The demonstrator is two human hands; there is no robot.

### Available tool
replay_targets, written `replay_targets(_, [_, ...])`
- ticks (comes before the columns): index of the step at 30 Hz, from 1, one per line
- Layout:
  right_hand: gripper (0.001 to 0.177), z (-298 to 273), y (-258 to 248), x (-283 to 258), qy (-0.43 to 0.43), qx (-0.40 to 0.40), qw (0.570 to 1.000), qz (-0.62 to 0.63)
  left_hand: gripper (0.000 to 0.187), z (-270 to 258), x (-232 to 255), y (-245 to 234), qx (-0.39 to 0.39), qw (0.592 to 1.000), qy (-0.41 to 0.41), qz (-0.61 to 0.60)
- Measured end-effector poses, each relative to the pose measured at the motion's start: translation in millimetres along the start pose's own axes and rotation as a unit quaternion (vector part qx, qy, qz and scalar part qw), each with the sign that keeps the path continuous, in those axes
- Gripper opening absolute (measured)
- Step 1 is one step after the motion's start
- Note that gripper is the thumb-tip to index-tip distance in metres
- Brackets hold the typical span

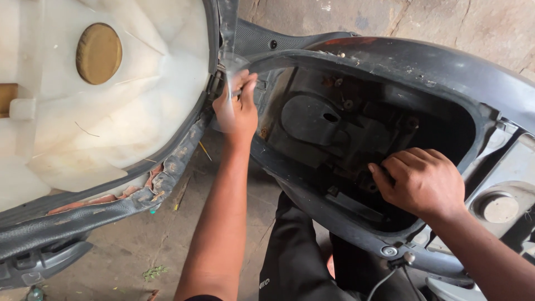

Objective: The recorder is dismantling and repairing internal components under the seat of a scooter using various hand tools.

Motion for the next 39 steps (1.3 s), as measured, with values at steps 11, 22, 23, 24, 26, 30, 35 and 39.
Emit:
replay_targets(11, [0.037,-0.3,-0.9,-0.7,-0.009,0.001,1.0,0.001,0.017,15.5,26.6,-3.9,-0.014,0.993,-0.002,0.114])
replay_targets(22, [0.038,0.5,-0.5,-1.1,-0.008,0.001,1.0,-0.002,0.011,5.0,36.1,-8.5,-0.003,0.998,0.056,-0.007])
replay_targets(23, [0.038,0.6,-0.8,-1.2,-0.007,0.001,1.0,-0.003,0.017,8.5,41.7,-10.1,0.035,0.997,-0.016,0.061])
replay_targets(24, [0.038,1.0,-0.9,-1.6,-0.007,0.002,1.0,-0.004,0.024,11.3,47.7,-12.6,0.069,0.985,-0.09,0.127])
replay_targets(26, [0.038,0.7,-1.2,-2.3,-0.007,0.0,1.0,-0.003,0.03,15.3,44.0,-11.4,0.066,0.974,-0.043,0.213])
replay_targets(30, [0.037,0.2,-0.5,-2.5,-0.011,0.01,1.0,0.004,0.022,16.9,45.8,-6.3,0.103,0.96,0.085,0.247])
replay_targets(35, [0.038,-0.1,0.2,-2.1,-0.003,-0.008,1.0,-0.006,0.02,6.7,50.6,-9.9,0.052,0.995,-0.044,0.068])
replay_targets(39, [0.037,0.7,0.4,-0.3,-0.009,-0.002,1.0,0.001,0.022,-28.4,75.4,-20.3,-0.005,0.991,-0.117,-0.066])
Point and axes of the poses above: each hand's wrist, its own z-axis towards the middle knuckle, its own y-axis out of the palm, x = y × z, the point moved 3 cm from there along z, towards the middle knuckle, and after that the axes turned 1 degree about z, right-handed, at the moved point
